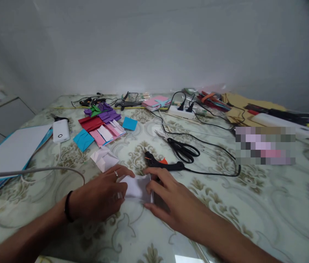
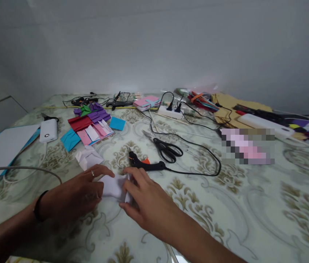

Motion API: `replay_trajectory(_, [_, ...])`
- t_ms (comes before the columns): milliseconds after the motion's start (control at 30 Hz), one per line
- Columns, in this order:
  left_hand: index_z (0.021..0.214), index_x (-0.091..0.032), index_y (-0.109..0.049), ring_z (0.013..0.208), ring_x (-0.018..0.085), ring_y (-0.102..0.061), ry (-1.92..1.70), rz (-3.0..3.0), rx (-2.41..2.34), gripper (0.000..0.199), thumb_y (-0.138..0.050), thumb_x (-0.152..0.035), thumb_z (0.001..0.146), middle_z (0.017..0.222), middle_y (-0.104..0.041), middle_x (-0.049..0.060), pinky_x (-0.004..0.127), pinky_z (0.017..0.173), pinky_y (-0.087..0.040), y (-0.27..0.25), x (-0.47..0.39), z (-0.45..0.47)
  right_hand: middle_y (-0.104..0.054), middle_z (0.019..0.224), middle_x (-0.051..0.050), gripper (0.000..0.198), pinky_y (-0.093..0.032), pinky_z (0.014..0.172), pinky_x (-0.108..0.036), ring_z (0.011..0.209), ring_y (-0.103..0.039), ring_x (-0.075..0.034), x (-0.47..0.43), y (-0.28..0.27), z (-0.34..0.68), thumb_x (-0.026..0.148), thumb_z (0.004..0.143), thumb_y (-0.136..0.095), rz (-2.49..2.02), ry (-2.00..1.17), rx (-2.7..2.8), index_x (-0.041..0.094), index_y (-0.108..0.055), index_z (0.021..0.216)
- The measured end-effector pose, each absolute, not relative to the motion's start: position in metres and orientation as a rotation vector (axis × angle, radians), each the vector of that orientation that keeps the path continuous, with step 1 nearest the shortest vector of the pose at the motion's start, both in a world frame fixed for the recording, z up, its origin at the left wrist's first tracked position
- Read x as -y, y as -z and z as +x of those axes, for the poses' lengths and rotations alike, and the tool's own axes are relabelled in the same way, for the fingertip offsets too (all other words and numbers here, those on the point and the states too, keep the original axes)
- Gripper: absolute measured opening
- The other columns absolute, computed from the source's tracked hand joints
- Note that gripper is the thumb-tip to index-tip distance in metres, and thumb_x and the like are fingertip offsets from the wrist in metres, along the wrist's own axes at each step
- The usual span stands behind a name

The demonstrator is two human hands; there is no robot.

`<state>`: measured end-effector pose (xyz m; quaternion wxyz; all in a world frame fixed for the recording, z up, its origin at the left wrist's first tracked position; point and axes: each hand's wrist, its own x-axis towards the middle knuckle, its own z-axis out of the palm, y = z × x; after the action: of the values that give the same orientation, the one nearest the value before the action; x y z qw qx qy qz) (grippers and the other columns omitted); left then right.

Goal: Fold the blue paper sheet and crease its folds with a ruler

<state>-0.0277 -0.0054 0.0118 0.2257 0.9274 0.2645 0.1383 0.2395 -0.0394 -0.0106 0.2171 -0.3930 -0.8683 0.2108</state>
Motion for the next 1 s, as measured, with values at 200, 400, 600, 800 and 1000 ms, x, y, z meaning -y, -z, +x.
replay_trajectory(200, [0.087,-0.02,-0.063,0.13,0.026,-0.052,-0.387,2.557,-0.67,0.015,-0.057,-0.006,0.087,0.142,-0.056,0.009,0.043,0.109,-0.047,-0.015,0.003,-0.027,-0.055,0.141,-0.011,0.01,-0.049,0.108,-0.054,0.131,-0.046,-0.032,0.036,0.008,0.238,0.016,0.097,-0.06,-0.96,-0.549,2.403,0.021,-0.068,0.097])
replay_trajectory(400, [0.092,-0.022,-0.063,0.132,0.026,-0.05,-0.441,2.592,-0.649,0.018,-0.06,-0.005,0.086,0.123,-0.069,0.005,0.045,0.112,-0.041,-0.019,0.003,-0.028,-0.061,0.136,-0.008,0.015,-0.044,0.111,-0.051,0.134,-0.044,-0.03,0.035,0.007,0.238,0.015,0.099,-0.056,-0.889,-0.519,2.413,0.021,-0.069,0.093])
replay_trajectory(600, [0.09,-0.022,-0.063,0.134,0.029,-0.049,-0.42,2.668,-0.692,0.019,-0.061,-0.005,0.083,0.12,-0.071,0.003,0.051,0.118,-0.031,-0.012,0.003,-0.029,-0.067,0.128,-0.008,0.012,-0.041,0.112,-0.048,0.13,-0.048,-0.027,0.036,0.006,0.235,0.012,0.097,-0.057,-0.78,-0.521,2.455,0.019,-0.065,0.091])
replay_trajectory(800, [0.086,-0.021,-0.06,0.141,0.033,-0.043,-0.383,2.716,-0.711,0.01,-0.068,-0.015,0.082,0.143,-0.062,0.008,0.058,0.121,-0.024,-0.008,0.004,-0.028,-0.067,0.123,-0.007,0.007,-0.036,0.115,-0.049,0.13,-0.049,-0.026,0.037,0.008,0.232,0.014,0.092,-0.061,-0.708,-0.519,2.438,0.02,-0.065,0.093])
replay_trajectory(1000, [0.085,-0.02,-0.062,0.141,0.036,-0.043,-0.41,2.792,-0.693,0.01,-0.071,-0.021,0.083,0.146,-0.06,0.01,0.061,0.119,-0.027,-0.005,0.008,-0.027,-0.065,0.088,-0.002,0.01,-0.03,0.119,-0.048,0.107,-0.061,-0.021,0.038,0.006,0.232,0.023,0.093,-0.064,-0.732,-0.57,2.47,0.02,-0.065,0.083])
